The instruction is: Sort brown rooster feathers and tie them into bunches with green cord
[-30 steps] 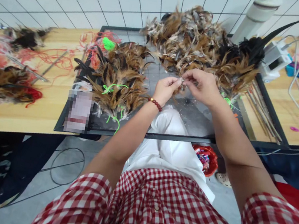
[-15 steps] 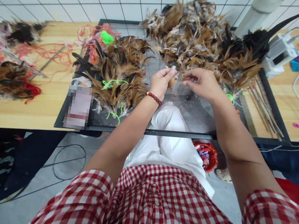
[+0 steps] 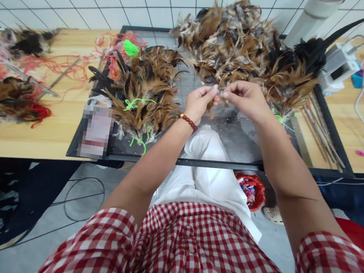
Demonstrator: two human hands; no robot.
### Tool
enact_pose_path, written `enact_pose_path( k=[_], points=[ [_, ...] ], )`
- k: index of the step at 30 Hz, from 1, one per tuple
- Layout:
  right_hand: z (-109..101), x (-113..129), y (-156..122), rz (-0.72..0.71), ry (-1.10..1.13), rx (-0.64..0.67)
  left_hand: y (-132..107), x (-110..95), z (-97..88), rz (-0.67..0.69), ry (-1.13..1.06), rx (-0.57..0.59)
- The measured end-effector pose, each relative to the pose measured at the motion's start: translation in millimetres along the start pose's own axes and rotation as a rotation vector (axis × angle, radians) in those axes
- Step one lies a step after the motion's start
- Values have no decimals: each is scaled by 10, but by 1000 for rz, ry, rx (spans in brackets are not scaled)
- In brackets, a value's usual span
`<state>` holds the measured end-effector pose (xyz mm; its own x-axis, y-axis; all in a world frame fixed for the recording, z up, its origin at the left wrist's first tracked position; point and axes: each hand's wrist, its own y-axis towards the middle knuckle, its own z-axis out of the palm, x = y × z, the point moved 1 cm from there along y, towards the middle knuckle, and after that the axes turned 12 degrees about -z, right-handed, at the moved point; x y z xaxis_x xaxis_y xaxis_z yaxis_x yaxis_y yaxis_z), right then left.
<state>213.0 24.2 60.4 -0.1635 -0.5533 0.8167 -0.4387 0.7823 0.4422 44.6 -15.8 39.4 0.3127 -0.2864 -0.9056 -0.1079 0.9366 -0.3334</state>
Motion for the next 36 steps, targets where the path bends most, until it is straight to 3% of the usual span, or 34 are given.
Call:
enact_pose_path(
  k=[4,11,18,20,24,26,30,36],
  points=[
    [-83,-21,-3,13,-146,35,24,-11,-25,34,-44,-93],
    [-257,15,-30,55,-246,346,100,4,-72,23,-88,-113],
    [-71,-106,-49,-184,-466,591,119,-2,-70,28,-77,-96],
    [-23,-98,-57,-235,-552,558,99,-14,-68,31,-68,-86],
    [-27,76,-69,-291,-667,204,36,-25,-43,14,-76,-29],
    [-18,181,-83,-303,-662,108,14,-15,-21,-12,-87,29],
    [26,218,-99,-315,-683,187,18,-3,-12,-34,-104,85],
    [-161,-154,-84,-272,-774,379,69,-31,-77,-5,-142,-21]
  ],
)
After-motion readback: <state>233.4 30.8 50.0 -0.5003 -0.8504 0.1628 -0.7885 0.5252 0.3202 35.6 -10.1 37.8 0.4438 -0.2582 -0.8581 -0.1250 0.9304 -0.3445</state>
